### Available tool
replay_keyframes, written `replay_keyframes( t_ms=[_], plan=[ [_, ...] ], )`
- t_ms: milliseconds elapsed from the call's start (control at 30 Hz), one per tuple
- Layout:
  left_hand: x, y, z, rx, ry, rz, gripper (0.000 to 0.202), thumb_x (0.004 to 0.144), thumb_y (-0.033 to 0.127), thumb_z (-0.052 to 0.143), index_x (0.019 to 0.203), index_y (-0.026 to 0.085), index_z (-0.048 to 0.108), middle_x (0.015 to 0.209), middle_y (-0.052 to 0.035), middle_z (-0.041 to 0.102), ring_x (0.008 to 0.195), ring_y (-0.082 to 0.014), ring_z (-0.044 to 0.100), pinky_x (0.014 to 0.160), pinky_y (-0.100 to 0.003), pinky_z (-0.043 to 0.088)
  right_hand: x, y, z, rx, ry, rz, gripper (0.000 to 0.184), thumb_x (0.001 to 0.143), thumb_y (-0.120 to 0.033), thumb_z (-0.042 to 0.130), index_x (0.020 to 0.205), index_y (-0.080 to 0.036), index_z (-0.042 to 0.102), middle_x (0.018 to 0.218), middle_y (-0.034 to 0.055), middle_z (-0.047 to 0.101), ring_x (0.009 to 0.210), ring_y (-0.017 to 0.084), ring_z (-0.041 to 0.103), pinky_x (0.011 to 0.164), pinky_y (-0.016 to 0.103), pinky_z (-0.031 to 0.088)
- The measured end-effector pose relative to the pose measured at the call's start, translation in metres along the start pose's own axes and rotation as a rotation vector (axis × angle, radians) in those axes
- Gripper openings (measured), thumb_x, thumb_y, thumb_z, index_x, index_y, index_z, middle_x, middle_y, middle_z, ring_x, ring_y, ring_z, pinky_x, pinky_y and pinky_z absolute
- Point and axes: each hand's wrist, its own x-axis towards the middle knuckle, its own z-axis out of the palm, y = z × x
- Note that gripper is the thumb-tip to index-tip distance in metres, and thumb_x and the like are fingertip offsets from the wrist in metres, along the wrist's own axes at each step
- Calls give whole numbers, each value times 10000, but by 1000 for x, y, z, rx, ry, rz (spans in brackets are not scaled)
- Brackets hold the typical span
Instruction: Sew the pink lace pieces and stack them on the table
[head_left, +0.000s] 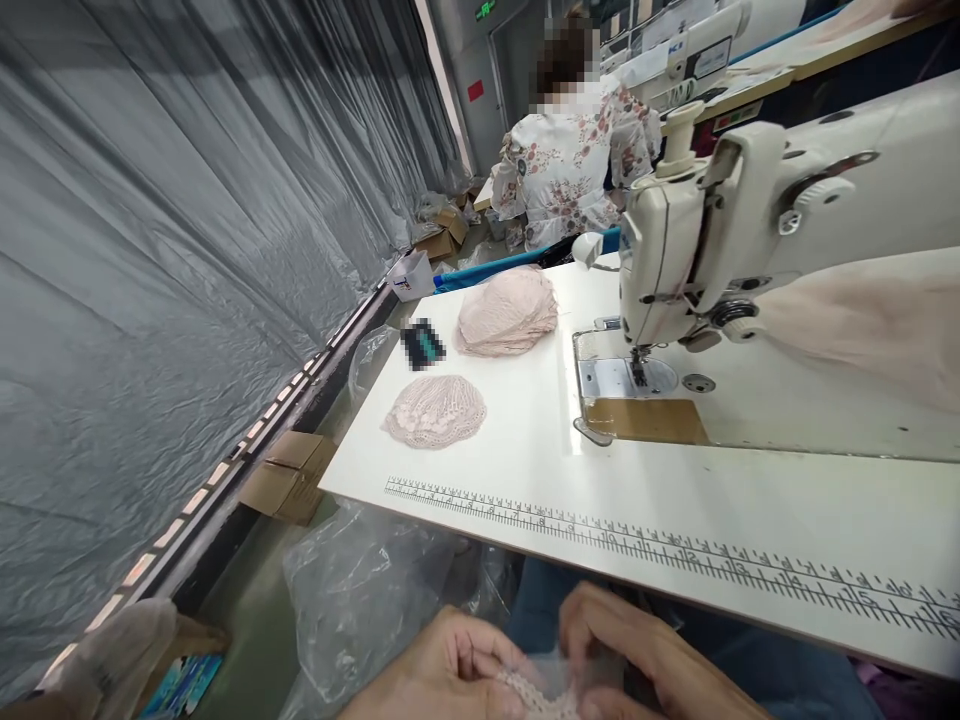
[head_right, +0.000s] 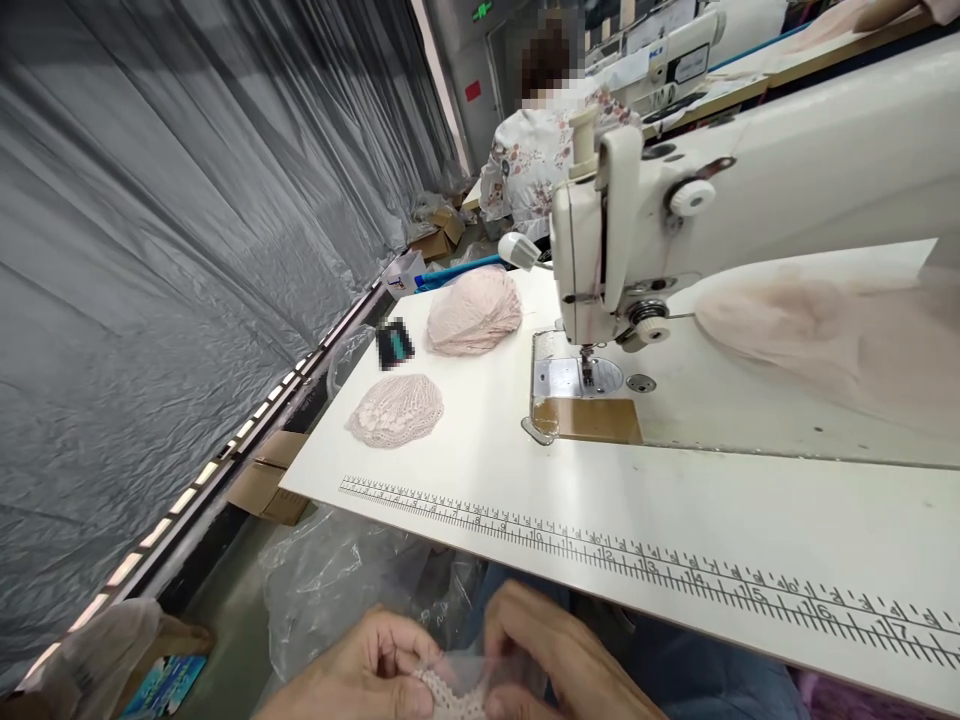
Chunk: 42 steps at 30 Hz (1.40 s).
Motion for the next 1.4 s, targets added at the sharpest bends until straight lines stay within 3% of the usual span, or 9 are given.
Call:
replay_keyframes(
  t_ms=[133, 367, 567, 700, 833, 1000, 1133, 1267, 1400],
  plan=[
    [-3, 3, 0, 46, -8, -3, 567, 671, 594, 777, 936, 93, 762, 562, 18, 486, 475, -33, 290, 463, -202, 183, 7, -11, -3, 76, -183, 44, 624, 657, -139, 727, 1228, -297, 530, 1185, 6, 581, 1080, 210, 541, 876, 266, 416],
    [-1, -13, -3, 112, 187, 63, 621, 651, 697, 723, 766, 87, 708, 517, 32, 438, 470, -40, 309, 466, -201, 200, 2, 9, 6, -3, -53, 148, 309, 641, -178, 724, 935, -256, 665, 904, -19, 592, 876, 198, 576, 747, 263, 435],
    [-7, -9, -1, 84, 160, 22, 591, 650, 665, 746, 770, 88, 690, 562, 19, 486, 513, -47, 346, 495, -180, 241, -4, 14, 11, 82, -1, 102, 24, 724, -204, 703, 729, -218, 685, 799, -6, 612, 890, 206, 571, 784, 288, 420],
    [-8, 6, 7, 132, 81, -69, 536, 588, 548, 837, 880, 108, 743, 659, -6, 586, 585, -76, 446, 544, -175, 324, 2, 7, 12, 63, -87, 95, 62, 753, -196, 694, 693, -211, 704, 730, -11, 597, 883, 205, 561, 790, 295, 401],
    [4, 12, 16, 267, 46, -74, 438, 598, 506, 836, 802, 124, 773, 588, 15, 579, 537, -65, 423, 537, -169, 345, 3, 7, 9, -1, -120, 83, 68, 763, -246, 702, 715, -201, 720, 706, -5, 571, 883, 228, 558, 780, 320, 392],
    [10, 12, 17, 182, 6, -104, 420, 612, 505, 832, 813, 139, 789, 637, -35, 665, 559, -85, 523, 605, -193, 431, -5, 14, -3, 89, -171, 56, 228, 841, -335, 607, 773, -176, 756, 745, 21, 630, 784, 199, 592, 700, 279, 418],
    [6, 6, 8, 93, 16, -130, 428, 556, 477, 871, 797, 134, 786, 663, -52, 690, 580, -100, 565, 636, -214, 462, -8, 20, -7, 143, -185, 94, 99, 759, -259, 706, 781, -187, 769, 757, 2, 661, 752, 174, 618, 639, 227, 420],
    [2, -1, 2, 53, 61, -140, 449, 508, 479, 894, 726, 110, 761, 635, -41, 669, 562, -90, 550, 578, -190, 425, -7, 22, -3, 145, -168, 124, 108, 634, -165, 794, 732, -198, 763, 774, -3, 699, 794, 189, 629, 669, 230, 430],
    [0, -6, 0, 43, 72, -131, 512, 495, 542, 883, 673, 98, 698, 549, 16, 572, 495, -43, 433, 479, -147, 302, -5, 19, 1, 140, -130, 95, 112, 675, -280, 786, 734, -190, 753, 803, 22, 700, 857, 213, 615, 736, 267, 437]
  ],
)
